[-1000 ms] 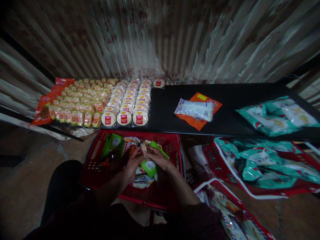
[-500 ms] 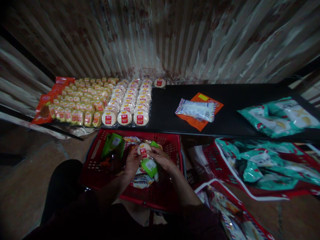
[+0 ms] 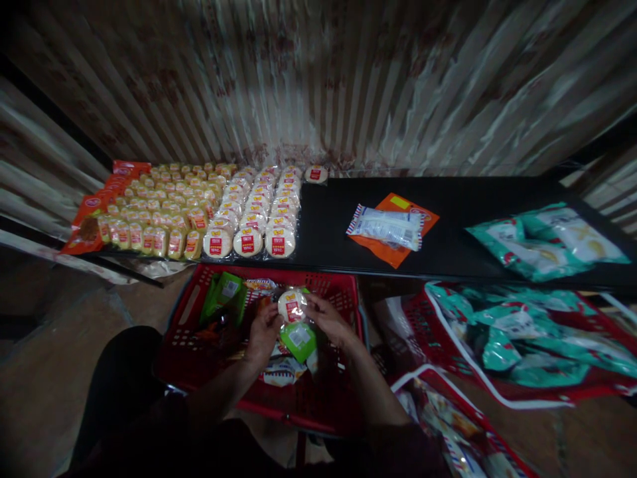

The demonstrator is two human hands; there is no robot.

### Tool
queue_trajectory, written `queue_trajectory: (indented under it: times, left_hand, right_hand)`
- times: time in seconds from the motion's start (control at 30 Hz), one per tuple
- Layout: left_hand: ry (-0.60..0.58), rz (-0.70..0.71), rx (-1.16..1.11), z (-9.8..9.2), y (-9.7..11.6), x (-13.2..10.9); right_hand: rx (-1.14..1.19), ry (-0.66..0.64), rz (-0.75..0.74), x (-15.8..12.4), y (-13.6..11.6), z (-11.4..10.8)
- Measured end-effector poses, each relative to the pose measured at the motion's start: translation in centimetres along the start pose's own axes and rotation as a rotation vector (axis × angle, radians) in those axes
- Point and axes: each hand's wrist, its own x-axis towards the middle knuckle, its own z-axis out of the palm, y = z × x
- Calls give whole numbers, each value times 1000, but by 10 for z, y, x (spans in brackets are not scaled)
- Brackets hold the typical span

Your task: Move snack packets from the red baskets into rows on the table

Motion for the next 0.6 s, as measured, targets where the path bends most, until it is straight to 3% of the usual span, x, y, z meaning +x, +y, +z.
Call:
queue_trajectory:
  times: [0.17, 0.33, 0.6]
  left_hand:
    - [-56, 32, -14, 6, 7, -6]
    - [-98, 114, 13, 13, 21, -9]
    - [-170, 244, 93, 24, 79, -8]
  right_hand:
    - [-37, -59, -16, -16, -8, -7]
    - [-65, 0, -65, -31, -20, -13]
    - [-73, 143, -143, -46, -70, -17]
